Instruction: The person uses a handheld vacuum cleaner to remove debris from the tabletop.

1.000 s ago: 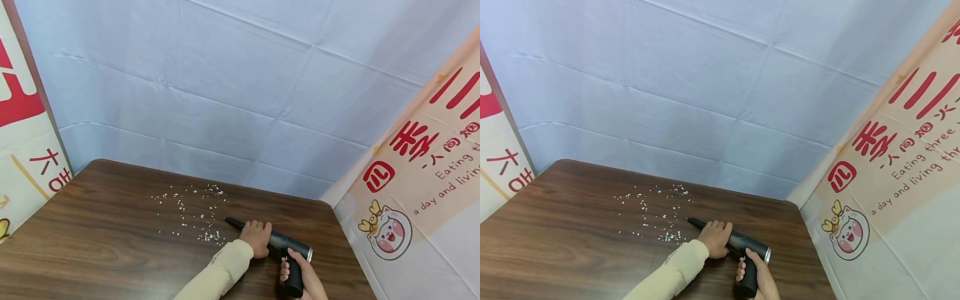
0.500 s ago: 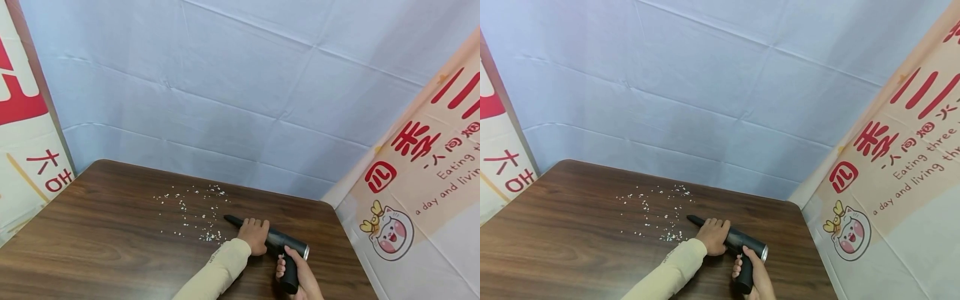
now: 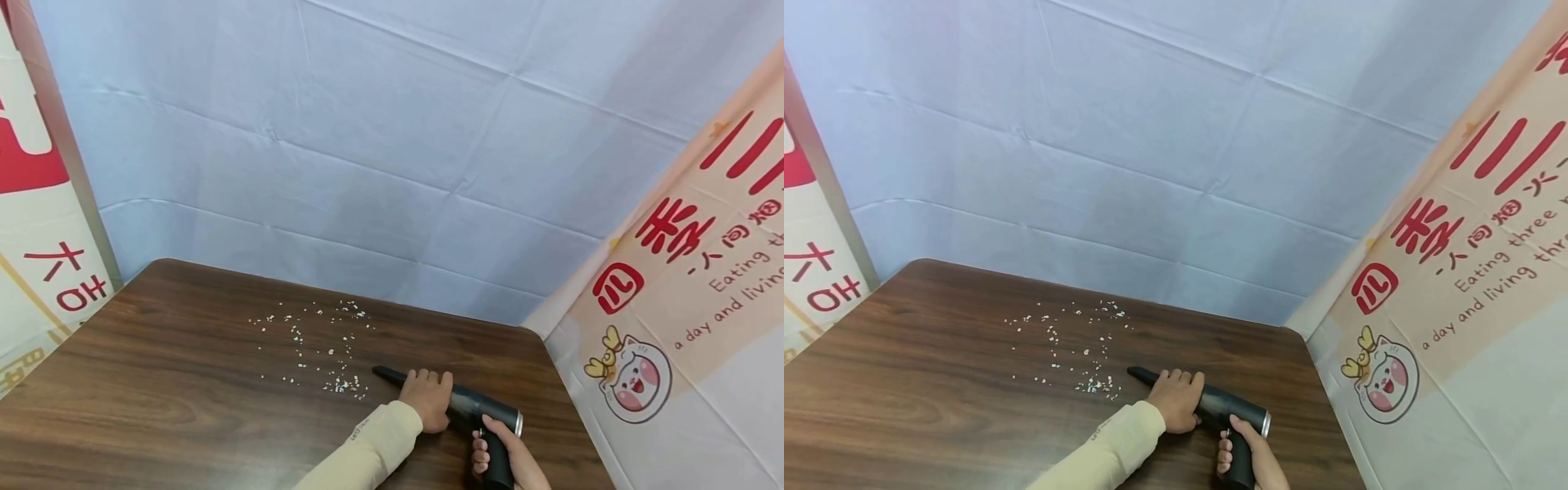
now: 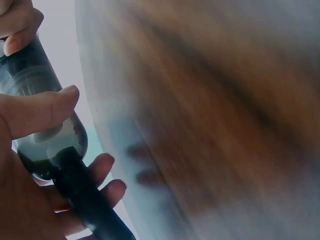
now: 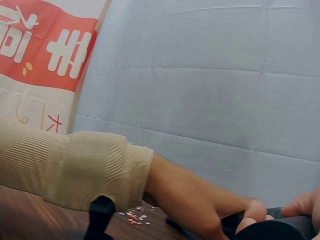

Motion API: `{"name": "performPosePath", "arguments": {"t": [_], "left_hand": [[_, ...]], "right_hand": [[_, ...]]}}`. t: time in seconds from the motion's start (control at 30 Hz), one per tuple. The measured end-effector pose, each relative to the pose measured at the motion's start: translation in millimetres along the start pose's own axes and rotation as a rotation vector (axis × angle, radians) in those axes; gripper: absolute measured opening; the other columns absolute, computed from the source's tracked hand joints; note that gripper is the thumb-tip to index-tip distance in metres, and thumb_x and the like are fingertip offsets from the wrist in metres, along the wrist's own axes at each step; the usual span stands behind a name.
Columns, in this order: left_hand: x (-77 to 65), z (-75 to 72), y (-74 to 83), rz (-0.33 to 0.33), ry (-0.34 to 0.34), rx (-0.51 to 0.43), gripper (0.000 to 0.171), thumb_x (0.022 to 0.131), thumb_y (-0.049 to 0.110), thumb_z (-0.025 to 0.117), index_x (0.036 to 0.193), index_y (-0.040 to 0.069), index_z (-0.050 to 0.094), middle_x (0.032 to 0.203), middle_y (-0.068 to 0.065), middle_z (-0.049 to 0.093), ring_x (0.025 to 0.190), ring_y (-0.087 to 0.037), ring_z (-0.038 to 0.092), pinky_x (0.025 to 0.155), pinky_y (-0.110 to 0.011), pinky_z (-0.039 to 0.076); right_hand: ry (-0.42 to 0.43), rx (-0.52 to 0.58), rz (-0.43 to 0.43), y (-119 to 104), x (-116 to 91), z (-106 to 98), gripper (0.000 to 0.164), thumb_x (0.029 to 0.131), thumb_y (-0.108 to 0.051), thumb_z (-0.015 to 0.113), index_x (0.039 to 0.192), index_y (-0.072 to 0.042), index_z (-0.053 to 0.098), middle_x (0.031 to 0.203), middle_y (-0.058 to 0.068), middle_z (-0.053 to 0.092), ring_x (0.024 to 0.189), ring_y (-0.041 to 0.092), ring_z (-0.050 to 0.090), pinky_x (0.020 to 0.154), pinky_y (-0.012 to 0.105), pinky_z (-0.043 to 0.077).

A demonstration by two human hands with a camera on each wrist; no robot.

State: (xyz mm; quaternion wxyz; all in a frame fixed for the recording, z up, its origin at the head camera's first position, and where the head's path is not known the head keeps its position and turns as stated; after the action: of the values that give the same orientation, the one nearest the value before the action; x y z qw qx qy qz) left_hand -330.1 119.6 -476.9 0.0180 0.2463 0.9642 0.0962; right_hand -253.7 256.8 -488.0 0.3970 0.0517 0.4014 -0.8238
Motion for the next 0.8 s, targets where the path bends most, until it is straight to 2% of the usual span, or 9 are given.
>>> {"name": "performPosePath", "arguments": {"t": [0.17,0.3,0.47,0.6,0.8], "left_hand": [[-4.6,2.5,6.6,0.001,-0.005,-0.023,0.063,0.088,0.046,0.077,0.136,0.019,0.048,0.121,-0.002,0.064,0.114,-0.021,0.057,0.099,-0.041,0.043],[-7.7,4.3,10.9,-0.001,-0.005,-0.031,0.064,0.088,0.045,0.077,0.138,0.018,0.048,0.117,-0.001,0.065,0.108,-0.020,0.058,0.093,-0.039,0.043],[-13.5,3.8,14.9,-0.002,0.004,-0.047,0.058,0.088,0.045,0.077,0.131,0.017,0.050,0.112,-0.002,0.066,0.103,-0.021,0.059,0.093,-0.041,0.046],[-17.2,2.8,15.5,-0.010,0.020,-0.050,0.054,0.087,0.044,0.079,0.124,0.017,0.050,0.110,-0.003,0.067,0.101,-0.022,0.061,0.093,-0.044,0.047],[-18.7,5.2,13.4,-0.035,0.006,-0.045,0.054,0.087,0.046,0.078,0.122,0.017,0.049,0.107,-0.003,0.066,0.095,-0.022,0.059,0.082,-0.040,0.045]], "right_hand": [[0.029,-0.072,0.052,-0.5,-8.6,-8.1,0.042,0.111,-0.038,0.025,0.097,-0.013,0.055,0.077,-0.008,0.054,0.065,0.002,0.053,0.070,0.014,0.047],[0.020,-0.069,0.104,-0.6,-14.9,-10.5,0.041,0.110,-0.040,0.026,0.099,-0.014,0.055,0.077,-0.010,0.053,0.065,0.002,0.051,0.070,0.014,0.046],[0.002,-0.073,0.159,-2.0,-21.1,-13.4,0.040,0.110,-0.042,0.028,0.099,-0.015,0.056,0.076,-0.011,0.054,0.064,0.000,0.051,0.069,0.014,0.045],[-0.007,-0.093,0.181,-3.1,-22.3,-15.1,0.041,0.110,-0.044,0.028,0.101,-0.015,0.056,0.077,-0.012,0.055,0.064,-0.002,0.051,0.068,0.014,0.045],[-0.025,-0.100,0.198,-3.5,-21.0,-14.8,0.041,0.110,-0.044,0.029,0.102,-0.015,0.057,0.078,-0.012,0.055,0.064,-0.002,0.050,0.068,0.014,0.044]]}}
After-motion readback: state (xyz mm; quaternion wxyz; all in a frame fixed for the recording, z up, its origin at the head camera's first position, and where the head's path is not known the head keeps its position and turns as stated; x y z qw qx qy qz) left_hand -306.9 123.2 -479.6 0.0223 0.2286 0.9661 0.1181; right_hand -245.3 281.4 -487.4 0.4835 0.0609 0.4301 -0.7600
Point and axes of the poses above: each hand's wrist, its own x-axis towards the middle knuckle, its own z-axis out of the palm, y = z × x, the point moved 5 cm from there along x, towards the middle knuckle
